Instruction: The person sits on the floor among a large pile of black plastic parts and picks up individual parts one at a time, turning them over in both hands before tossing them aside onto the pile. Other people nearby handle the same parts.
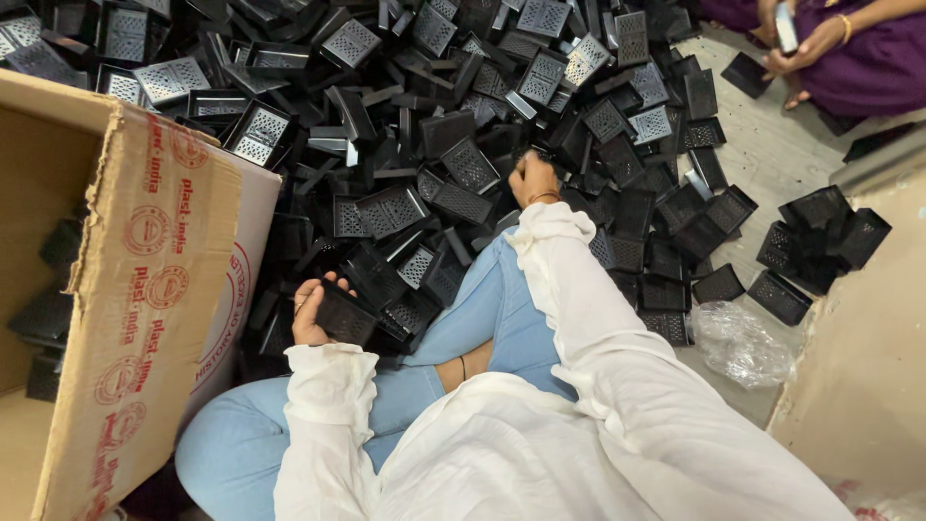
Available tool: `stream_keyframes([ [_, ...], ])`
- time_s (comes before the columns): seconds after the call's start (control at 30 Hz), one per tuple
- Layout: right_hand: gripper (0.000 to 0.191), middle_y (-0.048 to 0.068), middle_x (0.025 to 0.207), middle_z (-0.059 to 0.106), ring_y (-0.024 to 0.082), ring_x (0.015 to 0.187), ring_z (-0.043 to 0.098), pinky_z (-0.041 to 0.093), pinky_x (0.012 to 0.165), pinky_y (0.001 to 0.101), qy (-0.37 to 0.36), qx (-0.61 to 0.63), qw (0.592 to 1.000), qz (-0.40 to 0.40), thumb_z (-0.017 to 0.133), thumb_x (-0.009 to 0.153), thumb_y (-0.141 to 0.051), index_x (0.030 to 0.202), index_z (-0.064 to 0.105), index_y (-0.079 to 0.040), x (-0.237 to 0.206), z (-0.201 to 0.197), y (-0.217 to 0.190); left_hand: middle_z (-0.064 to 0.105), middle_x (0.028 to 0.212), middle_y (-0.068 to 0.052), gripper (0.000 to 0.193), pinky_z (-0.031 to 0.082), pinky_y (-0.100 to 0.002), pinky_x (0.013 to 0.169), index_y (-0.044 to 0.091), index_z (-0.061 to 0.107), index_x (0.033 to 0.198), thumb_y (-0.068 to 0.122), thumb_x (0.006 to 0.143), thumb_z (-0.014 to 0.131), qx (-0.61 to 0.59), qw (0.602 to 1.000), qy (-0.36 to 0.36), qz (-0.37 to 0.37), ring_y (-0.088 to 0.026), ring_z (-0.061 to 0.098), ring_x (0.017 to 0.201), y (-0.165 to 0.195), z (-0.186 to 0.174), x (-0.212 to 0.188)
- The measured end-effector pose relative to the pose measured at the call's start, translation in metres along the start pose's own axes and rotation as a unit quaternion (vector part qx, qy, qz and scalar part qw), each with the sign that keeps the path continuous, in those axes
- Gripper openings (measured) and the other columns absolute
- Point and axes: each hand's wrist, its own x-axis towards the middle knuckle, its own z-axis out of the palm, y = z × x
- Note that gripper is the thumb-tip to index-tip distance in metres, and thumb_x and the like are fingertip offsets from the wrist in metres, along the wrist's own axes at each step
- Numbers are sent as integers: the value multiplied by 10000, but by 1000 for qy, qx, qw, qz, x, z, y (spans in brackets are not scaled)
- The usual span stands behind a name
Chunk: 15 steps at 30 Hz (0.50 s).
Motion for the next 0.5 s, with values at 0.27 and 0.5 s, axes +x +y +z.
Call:
stream_keyframes([
  [0.27, 126, 133, 1007, 710, 324, 943, 696, 562, 871, 421, 51, 265, 913, -306, 682, 875, -62, 993, 708, -27, -122, -6, -127, 674, 1219, -152, 562, 576, -424, 885, 38, 591, 1359, 466, 1008, 493, 57, 976, -134, -164, -272, 682, 1017, -1, 39, -34],
  [0.5, 237, 135, 1356, 646, 358, 1284, 626, 476, 1148, 477, -148, 329, 806, -470, 726, 914, -86, 1106, 596, -39, -199, 13, -167, 684, 1184, -166, 573, 579, -458, 918, 32, 580, 1300, 491, 958, 573, -110, 967, -83, -215, -293, 697, 1035, 24, 61, -63],
])
